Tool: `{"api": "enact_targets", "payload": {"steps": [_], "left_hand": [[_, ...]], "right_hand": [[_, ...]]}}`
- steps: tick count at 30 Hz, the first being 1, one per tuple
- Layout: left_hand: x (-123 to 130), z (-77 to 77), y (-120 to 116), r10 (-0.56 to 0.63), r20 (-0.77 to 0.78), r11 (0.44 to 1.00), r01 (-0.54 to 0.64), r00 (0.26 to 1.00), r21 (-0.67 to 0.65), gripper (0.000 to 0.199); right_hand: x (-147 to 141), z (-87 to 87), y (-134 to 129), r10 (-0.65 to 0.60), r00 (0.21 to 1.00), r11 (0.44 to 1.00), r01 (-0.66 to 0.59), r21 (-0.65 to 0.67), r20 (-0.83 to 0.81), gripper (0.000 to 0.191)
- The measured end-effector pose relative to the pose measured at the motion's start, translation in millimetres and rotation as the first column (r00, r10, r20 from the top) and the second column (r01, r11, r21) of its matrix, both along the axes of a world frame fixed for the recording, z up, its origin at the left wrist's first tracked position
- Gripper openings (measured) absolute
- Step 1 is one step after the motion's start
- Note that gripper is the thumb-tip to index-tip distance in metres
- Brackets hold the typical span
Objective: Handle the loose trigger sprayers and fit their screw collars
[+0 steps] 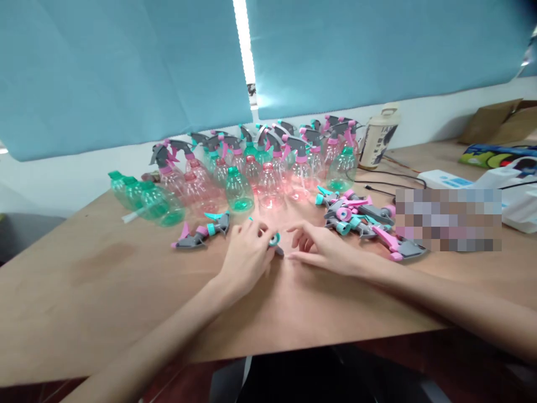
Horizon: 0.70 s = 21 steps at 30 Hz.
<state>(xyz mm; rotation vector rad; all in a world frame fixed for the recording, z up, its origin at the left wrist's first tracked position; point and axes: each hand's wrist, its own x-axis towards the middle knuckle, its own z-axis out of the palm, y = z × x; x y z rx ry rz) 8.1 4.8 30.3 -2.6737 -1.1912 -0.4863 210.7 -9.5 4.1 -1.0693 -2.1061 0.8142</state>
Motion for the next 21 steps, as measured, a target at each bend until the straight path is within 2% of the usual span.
{"api": "enact_targets", "payload": {"steps": [3,7,9,14,21], "left_hand": [[14,-6.5,9,-0.114,-0.007,0.991,0.113,0.994,-0.073,0.026],[24,-19.3,22,-0.159,0.231,0.956,0.208,0.96,-0.205,0.039],[22,-27.8,24,-0.147,0.328,0.947,0.228,0.933,-0.226,0.037],[8,-44.0,26,-0.152,0.404,0.963,0.227,0.902,-0.145,0.028],[4,-41.6,28,-0.229,0.346,0.965,0.26,0.91,-0.044,0.032]], "right_hand": [[0,-5.2,2,0.024,0.988,0.994,-0.04,-0.104,-0.155,0.049],[3,-9.6,3,-0.085,0.959,0.974,0.023,-0.227,-0.269,0.044],[3,-9.9,3,-0.121,0.951,0.96,0.038,-0.277,-0.286,0.044],[-6,-13.5,11,-0.116,0.96,0.954,0.036,-0.296,-0.257,0.041],[-13,-21.8,19,-0.189,0.92,0.928,0.053,-0.37,-0.343,0.044]]}}
